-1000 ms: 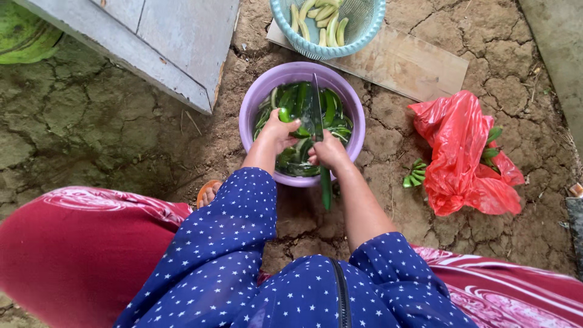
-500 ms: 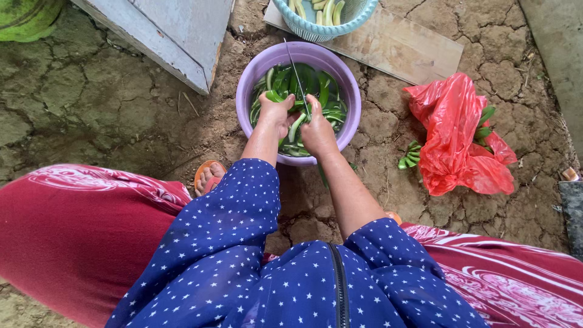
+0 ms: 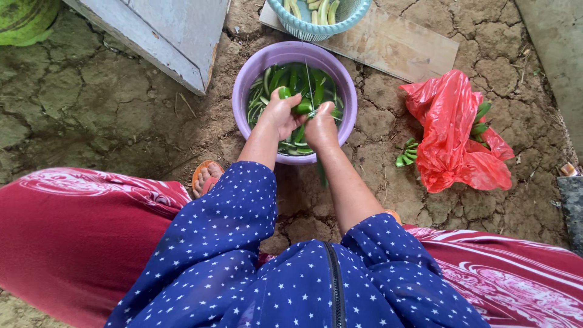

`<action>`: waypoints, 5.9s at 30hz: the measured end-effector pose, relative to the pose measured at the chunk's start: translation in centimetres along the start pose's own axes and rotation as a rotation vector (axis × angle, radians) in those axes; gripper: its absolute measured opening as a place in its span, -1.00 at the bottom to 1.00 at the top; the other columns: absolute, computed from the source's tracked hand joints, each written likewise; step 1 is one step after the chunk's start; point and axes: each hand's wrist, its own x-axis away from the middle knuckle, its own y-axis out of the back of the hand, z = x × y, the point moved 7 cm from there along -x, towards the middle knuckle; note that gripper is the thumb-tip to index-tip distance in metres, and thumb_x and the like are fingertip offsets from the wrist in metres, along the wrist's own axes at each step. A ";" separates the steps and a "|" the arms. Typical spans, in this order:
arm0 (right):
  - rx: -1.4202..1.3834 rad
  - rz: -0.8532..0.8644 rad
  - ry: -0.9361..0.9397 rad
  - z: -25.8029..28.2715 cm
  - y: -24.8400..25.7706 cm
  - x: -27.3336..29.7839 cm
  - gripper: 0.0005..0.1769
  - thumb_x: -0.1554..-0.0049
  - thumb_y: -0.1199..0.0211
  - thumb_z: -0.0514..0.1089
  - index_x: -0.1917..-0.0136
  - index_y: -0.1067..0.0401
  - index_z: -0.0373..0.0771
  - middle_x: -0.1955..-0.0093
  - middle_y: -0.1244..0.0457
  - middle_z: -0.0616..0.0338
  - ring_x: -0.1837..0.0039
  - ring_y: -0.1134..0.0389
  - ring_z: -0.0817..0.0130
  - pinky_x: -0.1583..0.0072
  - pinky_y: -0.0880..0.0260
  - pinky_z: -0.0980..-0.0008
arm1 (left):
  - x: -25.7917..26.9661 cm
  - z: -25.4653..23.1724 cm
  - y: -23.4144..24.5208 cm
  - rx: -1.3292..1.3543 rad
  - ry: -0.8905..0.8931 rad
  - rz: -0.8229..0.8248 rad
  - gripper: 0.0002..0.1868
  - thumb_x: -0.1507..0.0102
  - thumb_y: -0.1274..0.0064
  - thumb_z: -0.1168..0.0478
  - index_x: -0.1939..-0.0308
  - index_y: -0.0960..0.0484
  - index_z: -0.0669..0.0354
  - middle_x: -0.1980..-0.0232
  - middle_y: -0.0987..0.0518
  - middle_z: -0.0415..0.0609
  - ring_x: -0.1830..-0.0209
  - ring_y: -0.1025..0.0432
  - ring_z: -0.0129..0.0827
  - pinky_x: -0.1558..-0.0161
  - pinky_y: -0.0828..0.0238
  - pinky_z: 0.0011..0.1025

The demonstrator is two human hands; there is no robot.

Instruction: The person peels green bananas using a knife by hand, placing the skins in a purple basin.

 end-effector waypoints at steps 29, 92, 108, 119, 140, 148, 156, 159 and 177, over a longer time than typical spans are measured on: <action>0.128 0.299 0.151 8.3 -0.8 1.6 -0.07 -0.08 -0.07 -0.39 -0.61 0.18 0.05 0.00 -0.38 -0.23 -0.01 -0.45 -0.16 -0.04 -0.40 -0.06 | 1.7 -4.8 1.3 -0.046 -0.122 0.028 -0.59 -0.46 0.24 -0.03 -0.30 -0.59 -0.16 0.38 -0.39 -0.29 0.64 -0.11 -0.59 0.64 0.06 -0.54; 0.233 0.434 0.147 9.4 -0.8 0.7 0.02 -0.08 -0.02 -0.37 -0.63 0.12 0.45 -0.07 -0.37 -0.11 -0.04 -0.45 -0.06 -0.12 -0.41 -0.01 | -0.6 -8.7 4.6 -0.070 -0.505 -0.117 -0.48 -0.45 0.19 0.34 -0.47 -0.39 -0.20 -0.41 -0.46 -0.06 -0.22 -0.45 -0.39 -0.19 -0.46 -0.43; 0.241 0.296 0.091 7.1 1.2 -0.8 -0.12 -0.14 0.00 -0.44 -0.52 0.05 0.39 -0.04 -0.41 0.02 -0.03 -0.50 0.05 -0.05 -0.47 0.05 | 2.3 -6.1 -0.6 -0.133 -0.104 -0.030 -0.54 -0.39 0.20 0.27 -0.34 -0.54 -0.18 0.26 -0.51 -0.25 0.46 -0.34 -0.61 0.42 -0.33 -0.58; 0.273 0.214 0.149 6.2 2.0 -1.3 -0.20 -0.13 -0.06 -0.40 -0.46 0.01 0.31 -0.09 -0.41 0.01 -0.05 -0.46 -0.09 -0.04 -0.41 -0.04 | 0.4 -3.9 1.0 -0.068 0.088 0.112 -0.73 -0.41 -0.05 0.04 -0.06 -0.74 0.00 0.30 -0.55 -0.20 0.44 -0.35 -0.58 0.40 -0.32 -0.63; 0.129 0.322 0.110 10.6 0.1 0.8 -0.03 -0.06 -0.06 -0.36 -0.64 0.10 0.23 -0.02 -0.38 -0.22 -0.03 -0.44 -0.14 -0.09 -0.38 -0.04 | -1.2 -7.0 4.8 0.293 -0.514 -0.192 -0.39 -0.39 0.03 0.39 -0.46 -0.22 -0.17 -0.06 -0.52 0.02 0.17 -0.48 -0.34 0.23 -0.56 -0.35; 0.093 0.278 0.165 9.7 -0.1 0.3 0.05 -0.01 -0.08 -0.41 -0.65 0.14 0.22 -0.07 -0.37 -0.22 -0.03 -0.44 -0.15 -0.07 -0.38 -0.04 | 0.2 -7.2 3.6 0.258 -0.597 -0.306 -0.38 -0.37 0.00 0.44 -0.45 -0.25 -0.15 -0.05 -0.53 0.06 0.15 -0.46 -0.36 0.22 -0.53 -0.38; 0.190 0.334 -0.031 8.2 0.4 -0.3 -0.05 -0.09 -0.04 -0.41 -0.63 0.07 0.23 -0.01 -0.39 -0.16 -0.02 -0.46 -0.08 -0.07 -0.40 -0.04 | -0.3 -5.3 2.1 0.204 -0.429 -0.183 -0.38 -0.34 0.01 0.40 -0.46 -0.28 -0.11 -0.03 -0.49 -0.10 0.15 -0.49 -0.44 0.15 -0.61 -0.38; 0.154 0.313 0.014 8.2 0.6 -0.6 -0.07 -0.07 -0.07 -0.40 -0.61 0.05 0.18 -0.02 -0.39 -0.16 -0.04 -0.45 -0.10 -0.08 -0.39 -0.04 | -0.2 -4.7 1.8 0.138 -0.345 -0.134 -0.37 -0.34 -0.01 0.35 -0.50 -0.30 -0.08 0.11 -0.52 -0.11 0.27 -0.45 -0.47 0.26 -0.52 -0.43; 0.175 0.265 0.061 7.0 0.9 -1.4 -0.29 -0.10 -0.05 -0.38 -0.48 -0.03 0.01 0.00 -0.39 -0.22 -0.07 -0.43 -0.21 -0.09 -0.36 -0.09 | 1.2 -3.5 0.1 0.128 -0.019 0.189 -0.51 -0.35 0.08 0.07 -0.37 -0.48 0.02 0.15 -0.60 -0.26 0.32 -0.45 -0.55 0.37 -0.36 -0.58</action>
